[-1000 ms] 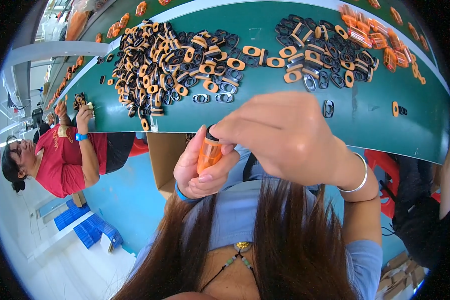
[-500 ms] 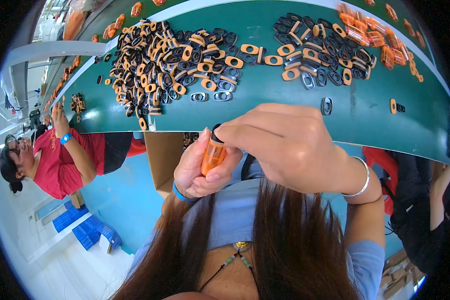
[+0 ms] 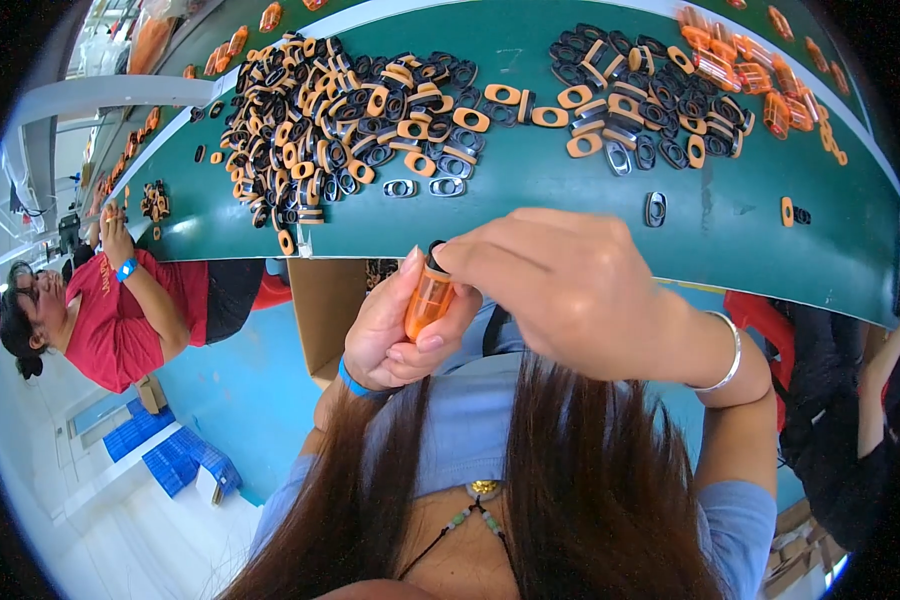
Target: The person assembles small electronic components by fitting a black piece into an orange casing by hand.
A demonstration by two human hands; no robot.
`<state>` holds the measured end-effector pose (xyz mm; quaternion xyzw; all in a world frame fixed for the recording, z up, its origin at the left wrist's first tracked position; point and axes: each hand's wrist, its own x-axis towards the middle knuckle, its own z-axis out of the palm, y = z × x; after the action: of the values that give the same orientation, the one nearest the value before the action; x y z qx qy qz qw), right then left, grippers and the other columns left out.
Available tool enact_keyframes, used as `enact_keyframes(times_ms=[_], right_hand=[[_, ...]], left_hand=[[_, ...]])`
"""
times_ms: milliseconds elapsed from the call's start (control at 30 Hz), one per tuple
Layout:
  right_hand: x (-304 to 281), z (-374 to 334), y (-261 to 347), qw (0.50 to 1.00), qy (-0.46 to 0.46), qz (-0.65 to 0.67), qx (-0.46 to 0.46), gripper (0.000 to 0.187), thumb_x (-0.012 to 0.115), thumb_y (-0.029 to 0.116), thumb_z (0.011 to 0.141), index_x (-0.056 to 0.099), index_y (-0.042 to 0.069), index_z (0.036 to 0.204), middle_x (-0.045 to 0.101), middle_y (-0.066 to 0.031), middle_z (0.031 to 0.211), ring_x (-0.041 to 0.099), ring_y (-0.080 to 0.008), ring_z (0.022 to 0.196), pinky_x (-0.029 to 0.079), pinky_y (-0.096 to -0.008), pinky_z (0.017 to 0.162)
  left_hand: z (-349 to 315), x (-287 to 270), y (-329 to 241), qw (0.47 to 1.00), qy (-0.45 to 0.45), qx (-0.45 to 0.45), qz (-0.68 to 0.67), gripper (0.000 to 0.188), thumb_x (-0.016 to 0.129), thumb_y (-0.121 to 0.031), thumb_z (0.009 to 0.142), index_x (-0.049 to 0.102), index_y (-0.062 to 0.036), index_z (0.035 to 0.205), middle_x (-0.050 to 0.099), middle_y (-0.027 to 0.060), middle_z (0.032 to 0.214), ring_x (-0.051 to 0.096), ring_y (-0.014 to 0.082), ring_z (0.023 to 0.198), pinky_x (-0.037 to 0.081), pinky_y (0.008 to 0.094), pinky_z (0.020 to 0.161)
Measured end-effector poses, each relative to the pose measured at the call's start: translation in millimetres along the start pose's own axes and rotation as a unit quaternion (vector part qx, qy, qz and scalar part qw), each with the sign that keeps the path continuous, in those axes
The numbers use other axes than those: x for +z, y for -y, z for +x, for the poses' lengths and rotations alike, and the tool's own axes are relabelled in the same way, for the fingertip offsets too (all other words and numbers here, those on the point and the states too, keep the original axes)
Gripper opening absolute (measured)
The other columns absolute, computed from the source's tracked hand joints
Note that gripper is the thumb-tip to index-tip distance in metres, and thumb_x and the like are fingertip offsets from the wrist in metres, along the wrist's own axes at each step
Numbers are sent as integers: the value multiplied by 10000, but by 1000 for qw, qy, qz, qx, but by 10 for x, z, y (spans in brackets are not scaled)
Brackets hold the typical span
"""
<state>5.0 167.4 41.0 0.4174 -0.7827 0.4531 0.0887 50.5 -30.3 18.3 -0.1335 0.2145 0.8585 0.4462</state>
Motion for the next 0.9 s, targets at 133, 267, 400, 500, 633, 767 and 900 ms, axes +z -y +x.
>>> enact_keyframes(times_ms=[133,267,400,500,633,767,900], right_hand=[[-93,32,-30,998,53,30,13,294,584,-106,626,633,-27,904,669,-149,834,648,-274,682,532,-333,593],[-54,23,62,999,30,-12,-11,308,579,-110,619,634,-30,912,671,-150,852,649,-270,680,531,-328,598],[10,-51,10,1000,6,1,-22,262,582,-64,689,642,-32,942,669,-155,888,648,-278,743,526,-341,670],[-79,109,-123,974,63,189,107,203,545,18,818,646,-23,989,668,-148,913,637,-248,838,499,-356,768],[272,207,-152,831,-30,488,265,356,414,187,941,504,13,1237,624,-120,1090,558,-160,1013,407,-304,887],[517,249,-145,785,58,535,305,352,386,223,954,486,21,1225,618,-105,1052,545,-145,939,392,-271,841],[583,212,-141,743,74,586,315,350,406,257,945,488,20,1189,630,-100,953,531,-130,867,392,-278,816]], left_hand=[[-11,44,-4,999,-39,-16,23,490,233,-449,995,430,-2,1029,422,61,636,245,15,327,199,145,242],[-19,76,-14,1000,-3,0,16,436,299,-428,992,433,-24,1083,446,70,655,242,16,353,195,141,266],[-34,24,-47,993,33,64,95,371,437,-355,973,419,-38,1165,513,89,711,303,39,380,260,158,302],[-39,41,28,959,-38,174,221,355,529,-221,941,409,-33,1217,577,111,780,435,70,426,357,179,347],[5,112,68,903,-102,145,391,324,635,-102,865,498,-6,1143,630,72,787,564,83,534,459,195,437],[-9,187,71,868,-108,98,475,311,657,-168,863,513,2,1080,621,68,788,586,86,616,454,217,500],[20,105,173,801,-72,217,554,372,632,-101,858,455,33,1157,530,67,973,549,122,833,463,241,739]])
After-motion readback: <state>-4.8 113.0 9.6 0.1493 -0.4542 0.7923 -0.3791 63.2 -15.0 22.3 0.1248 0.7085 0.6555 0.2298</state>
